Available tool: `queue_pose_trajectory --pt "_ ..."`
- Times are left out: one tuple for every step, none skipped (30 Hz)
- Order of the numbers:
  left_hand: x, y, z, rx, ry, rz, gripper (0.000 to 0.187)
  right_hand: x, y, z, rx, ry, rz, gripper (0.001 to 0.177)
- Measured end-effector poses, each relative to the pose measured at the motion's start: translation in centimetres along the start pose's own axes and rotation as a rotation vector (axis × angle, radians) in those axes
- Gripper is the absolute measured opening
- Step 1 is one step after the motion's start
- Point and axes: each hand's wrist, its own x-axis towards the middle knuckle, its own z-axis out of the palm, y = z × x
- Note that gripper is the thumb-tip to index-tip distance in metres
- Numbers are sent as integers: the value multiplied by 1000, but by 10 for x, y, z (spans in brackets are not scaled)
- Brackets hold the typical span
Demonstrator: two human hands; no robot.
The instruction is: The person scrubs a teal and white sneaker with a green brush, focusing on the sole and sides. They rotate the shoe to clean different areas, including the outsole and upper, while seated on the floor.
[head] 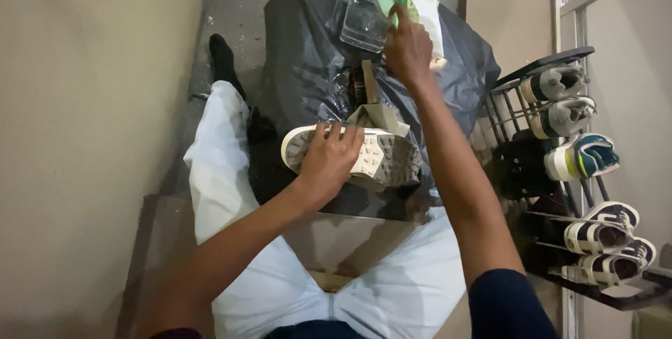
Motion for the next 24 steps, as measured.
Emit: queue_pose_trajectory --pt "-1 0 1 0 1 6 50 -8 -9 -14 -1 4 4 23" --pt "-1 0 2 -23 -20 9 59 -13 -18 -27 116 -44 112 24" --pt "-2 -1 4 -46 -42 12 68 -19 -27 -41 233 -93 218 25" --pt "-3 -1 2 -54 -49 15 68 -39 -33 -55 230 -98 228 25" --pt "-4 -1 1 -19 -58 19 68 -59 -39 -69 379 -27 257 26" --pt "0 -3 1 19 -56 25 67 -73 -44 -85 524 56 278 28" --pt "3 -4 -10 14 -54 30 67 -104 -42 -84 519 59 283 28" --pt "6 -6 -21 -59 -125 67 83 -132 -41 -84 490 171 231 30" --pt "10 -9 -32 -132 -197 105 98 -160 -39 -83 460 281 178 32" --pt "8 -9 -33 -135 -197 106 98 -188 -51 -88 457 281 180 32" --pt "7 -8 -33 -109 -196 111 103 -217 -62 -94 369 288 256 37" --pt "6 -8 -33 -80 -195 118 108 -245 -73 -98 285 295 332 42" --pt "7 -10 -33 -81 -197 121 108 -268 -60 -79 285 296 336 42" --pt "7 -10 -33 -115 -219 114 108 -293 -47 -60 190 363 223 45" --pt "8 -10 -33 -149 -242 107 108 -319 -34 -42 95 427 110 48" --pt "8 -8 -36 -154 -246 118 108 -331 -45 -41 90 429 121 48" --pt "9 -7 -40 -149 -239 108 107 -343 -55 -39 67 411 102 47" --pt "12 -10 -44 -135 -228 97 106 -350 -67 -36 49 400 78 46" --pt "11 -8 -43 -132 -227 106 106 -355 -68 -34 49 408 84 46" --pt "11 -8 -43 -146 -235 107 104 -356 -67 -31 64 406 104 47" --pt "11 -8 -42 -159 -244 109 102 -357 -67 -28 80 403 124 47" --pt "10 -8 -40 -161 -253 111 102 -338 -68 -33 82 398 132 47" --pt "8 -7 -37 -99 -225 98 99 -318 -69 -38 28 415 91 45" --pt "8 -5 -34 -40 -190 92 96 -299 -68 -43 -33 438 52 43"
